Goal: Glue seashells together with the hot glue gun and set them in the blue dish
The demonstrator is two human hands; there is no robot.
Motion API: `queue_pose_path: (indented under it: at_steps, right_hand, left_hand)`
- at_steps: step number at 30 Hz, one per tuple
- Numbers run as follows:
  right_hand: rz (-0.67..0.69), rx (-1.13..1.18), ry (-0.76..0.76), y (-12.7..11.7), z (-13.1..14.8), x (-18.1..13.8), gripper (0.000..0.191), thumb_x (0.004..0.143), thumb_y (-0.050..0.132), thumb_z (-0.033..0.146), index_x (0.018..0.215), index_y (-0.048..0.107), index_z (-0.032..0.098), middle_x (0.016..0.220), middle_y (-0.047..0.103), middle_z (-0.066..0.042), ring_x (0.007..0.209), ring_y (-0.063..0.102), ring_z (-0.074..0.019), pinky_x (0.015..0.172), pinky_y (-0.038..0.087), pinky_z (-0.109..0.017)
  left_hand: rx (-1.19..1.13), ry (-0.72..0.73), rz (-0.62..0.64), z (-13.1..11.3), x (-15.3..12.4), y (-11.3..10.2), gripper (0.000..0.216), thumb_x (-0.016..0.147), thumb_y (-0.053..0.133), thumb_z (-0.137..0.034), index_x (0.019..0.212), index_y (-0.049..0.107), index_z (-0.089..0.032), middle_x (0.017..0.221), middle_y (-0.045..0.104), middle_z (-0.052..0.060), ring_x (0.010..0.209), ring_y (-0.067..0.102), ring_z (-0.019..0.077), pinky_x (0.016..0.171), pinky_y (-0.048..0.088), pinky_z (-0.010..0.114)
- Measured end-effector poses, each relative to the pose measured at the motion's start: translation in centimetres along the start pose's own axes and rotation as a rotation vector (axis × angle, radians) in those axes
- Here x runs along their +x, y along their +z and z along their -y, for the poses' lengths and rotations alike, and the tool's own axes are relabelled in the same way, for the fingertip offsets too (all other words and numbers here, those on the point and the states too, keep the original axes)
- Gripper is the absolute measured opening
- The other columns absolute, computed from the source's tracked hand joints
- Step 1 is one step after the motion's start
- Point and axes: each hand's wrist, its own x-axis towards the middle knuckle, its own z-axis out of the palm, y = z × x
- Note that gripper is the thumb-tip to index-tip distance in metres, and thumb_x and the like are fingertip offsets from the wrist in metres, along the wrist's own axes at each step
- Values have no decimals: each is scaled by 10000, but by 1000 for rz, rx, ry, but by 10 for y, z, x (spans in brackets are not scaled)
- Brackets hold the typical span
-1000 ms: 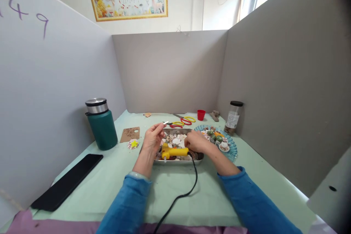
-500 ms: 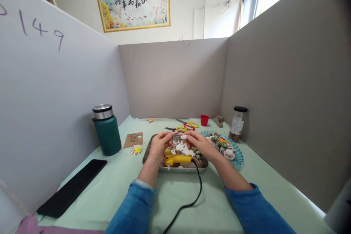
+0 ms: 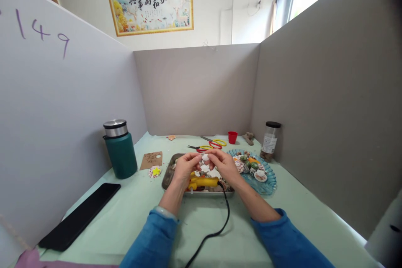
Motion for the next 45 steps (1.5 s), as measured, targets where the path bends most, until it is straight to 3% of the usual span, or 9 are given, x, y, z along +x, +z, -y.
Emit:
queue_pose_path:
  at_steps: [10,19,30,45]
  right_hand:
    - [-46,-18,-41,1,-2,-2,248,845,555,387,975,626,189,711,657,-7,557,566,-128,586,475,-267]
    - [-109,-65,-90,4,0,-6,254,859,542,402,992,605,194,607,598,24,556,571,-141,601,468,-268]
    - [-110,-37,-78,4,0,-9,272,860,542,404,1040,576,203,639,615,17,582,587,-148,613,484,-280]
    - [-106,125,-5,6,0,-8,342,784,629,458,1000,576,198,666,639,10,569,603,-146,599,528,-300]
  left_hand:
    - [-95,-29,49,-2,-1,3,344,523,859,-311,754,725,-95,543,580,3,458,467,53,487,423,185]
    - [-114,-28,73,-8,-6,6,329,502,864,-294,730,735,-97,520,573,-2,461,458,60,492,414,201]
    - [126,159,26,-5,-6,5,228,605,800,-318,721,721,-139,559,620,2,474,504,86,517,422,212]
    - [229,255,13,-9,-8,8,186,616,778,-307,707,729,-151,663,668,32,473,510,97,504,439,235]
